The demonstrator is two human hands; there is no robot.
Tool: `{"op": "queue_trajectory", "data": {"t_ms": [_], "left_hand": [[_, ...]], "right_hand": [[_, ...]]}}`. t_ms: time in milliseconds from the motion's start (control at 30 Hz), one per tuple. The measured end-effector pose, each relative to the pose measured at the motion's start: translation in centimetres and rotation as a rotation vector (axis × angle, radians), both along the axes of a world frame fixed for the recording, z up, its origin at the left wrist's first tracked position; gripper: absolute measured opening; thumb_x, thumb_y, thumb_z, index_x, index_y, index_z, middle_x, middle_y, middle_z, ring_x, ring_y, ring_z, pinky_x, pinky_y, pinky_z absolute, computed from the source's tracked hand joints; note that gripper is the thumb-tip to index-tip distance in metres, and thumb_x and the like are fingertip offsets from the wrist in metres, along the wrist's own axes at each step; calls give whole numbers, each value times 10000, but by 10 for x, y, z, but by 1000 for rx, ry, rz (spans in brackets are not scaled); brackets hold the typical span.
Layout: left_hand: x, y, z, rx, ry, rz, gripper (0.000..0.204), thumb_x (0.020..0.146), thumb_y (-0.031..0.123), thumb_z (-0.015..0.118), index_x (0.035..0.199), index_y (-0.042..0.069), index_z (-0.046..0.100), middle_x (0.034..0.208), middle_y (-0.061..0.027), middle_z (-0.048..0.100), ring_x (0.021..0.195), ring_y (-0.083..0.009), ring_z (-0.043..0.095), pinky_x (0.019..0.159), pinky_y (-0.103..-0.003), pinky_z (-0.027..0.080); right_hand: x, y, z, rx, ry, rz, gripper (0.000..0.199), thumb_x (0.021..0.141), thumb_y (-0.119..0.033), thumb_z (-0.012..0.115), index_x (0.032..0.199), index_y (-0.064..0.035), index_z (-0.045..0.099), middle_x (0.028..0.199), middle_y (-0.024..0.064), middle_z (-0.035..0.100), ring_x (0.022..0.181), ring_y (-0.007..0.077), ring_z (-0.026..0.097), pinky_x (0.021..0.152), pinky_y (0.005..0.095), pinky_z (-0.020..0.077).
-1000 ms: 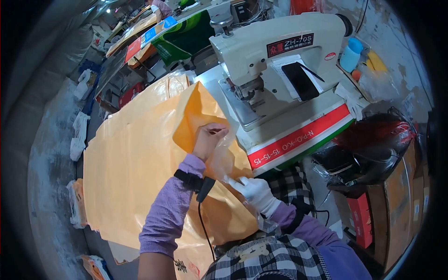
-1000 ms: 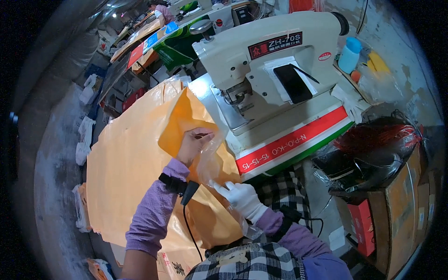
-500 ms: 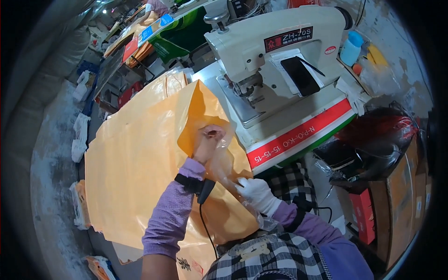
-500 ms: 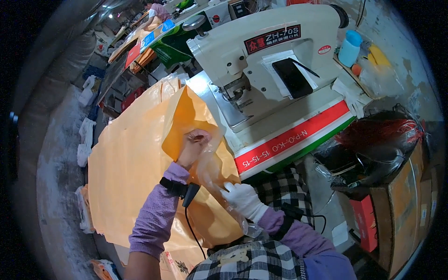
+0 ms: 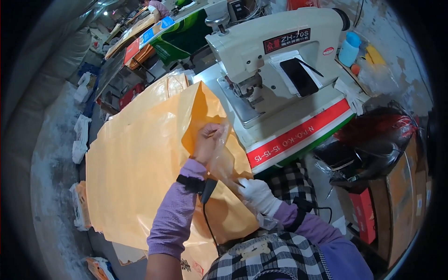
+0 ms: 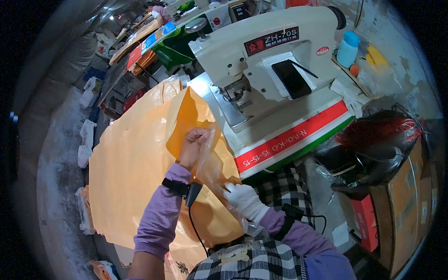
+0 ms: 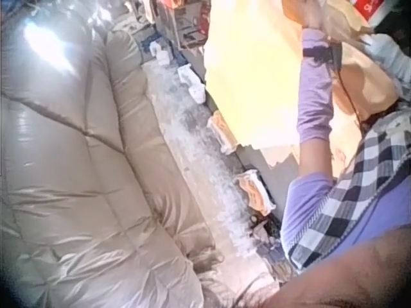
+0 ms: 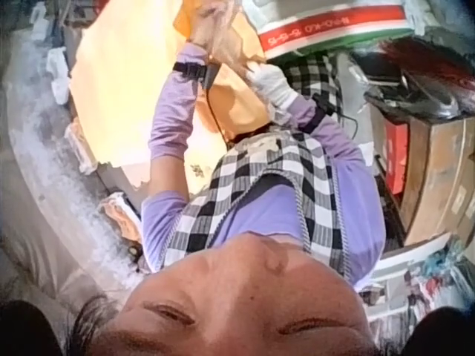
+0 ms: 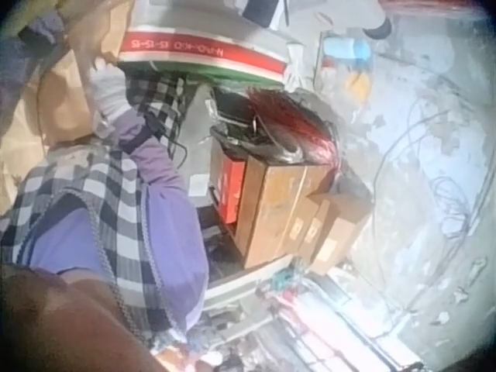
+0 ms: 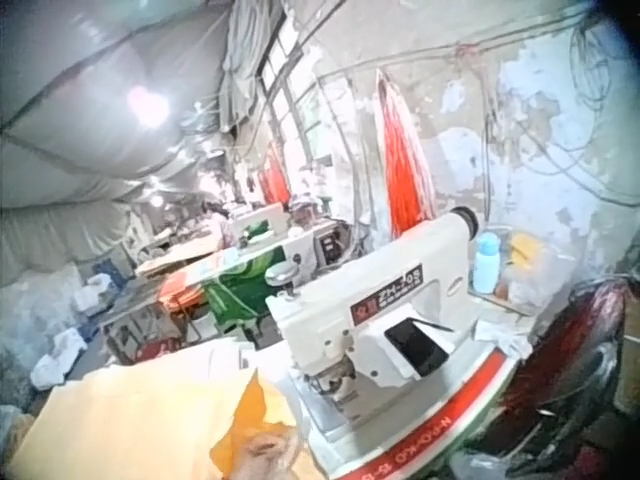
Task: The recorder is sewing industrial sacks/bags using a heavy-duty sewing machine.
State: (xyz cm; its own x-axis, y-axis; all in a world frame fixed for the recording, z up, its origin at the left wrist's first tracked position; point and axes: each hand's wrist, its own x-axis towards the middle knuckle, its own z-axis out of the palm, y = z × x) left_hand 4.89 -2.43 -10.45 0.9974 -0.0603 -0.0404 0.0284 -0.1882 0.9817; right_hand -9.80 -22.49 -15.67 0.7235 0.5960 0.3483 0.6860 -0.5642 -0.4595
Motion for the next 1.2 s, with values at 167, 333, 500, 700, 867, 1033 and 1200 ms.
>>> {"op": "queue_trajectory", "data": {"t_ms": [167, 333, 500, 700, 867, 1033, 1200], "left_hand": [[-34, 0, 48, -276, -149, 92, 244, 894, -53, 596, 1130, 13, 593, 905, -40, 672, 819, -89, 619, 768, -224, 494], [-57, 7, 81, -169, -180, 219, 328, 879, -68, 610, 1197, -2, 563, 943, -68, 696, 876, -104, 646, 798, -235, 511], [-65, -3, 92, -130, -182, 234, 380, 828, -84, 667, 1184, 5, 568, 855, -58, 700, 800, -106, 656, 740, -235, 521], [-69, 9, 97, -145, -227, 214, 388, 779, -94, 713, 1117, 24, 565, 790, -45, 680, 720, -95, 640, 710, -226, 513], [-65, 14, 92, -255, -259, 261, 392, 765, -83, 733, 1097, 27, 559, 753, -39, 661, 698, -100, 647, 673, -223, 511], [-63, 5, 95, -327, -158, 212, 367, 780, -22, 750, 1088, 55, 566, 719, 26, 562, 680, -70, 572, 669, -218, 476], [-60, 16, 85, -391, -124, 132, 335, 806, -2, 733, 1093, 58, 571, 762, 18, 597, 702, -80, 584, 678, -223, 486]], "right_hand": [[18, -30, 54, 223, 468, 125, 570, 807, -350, 690, 1291, -77, 565, 1153, 177, 611, 965, 348, 641, 815, 390, 524], [66, -33, 97, 572, 408, 14, 347, 839, -129, 688, 1168, -53, 611, 1036, 162, 635, 910, 304, 642, 778, 353, 511], [116, 3, 147, 719, 108, 8, 316, 851, -90, 655, 1152, -13, 601, 1048, 124, 647, 858, 194, 638, 748, 278, 503], [145, 16, 148, 581, 670, 298, 207, 839, -70, 648, 1029, 14, 652, 1027, 109, 678, 854, 155, 652, 758, 295, 519], [116, 28, 158, 609, 186, 61, 111, 839, -142, 684, 886, -47, 654, 871, 87, 651, 722, 217, 643, 676, 304, 507], [111, 39, 148, 421, -45, -6, 191, 791, -218, 728, 823, -74, 607, 774, 81, 587, 665, 302, 599, 595, 363, 475], [118, 38, 148, 539, 19, -47, 199, 772, -210, 735, 803, -65, 602, 727, 109, 571, 657, 305, 599, 570, 374, 465]]}}
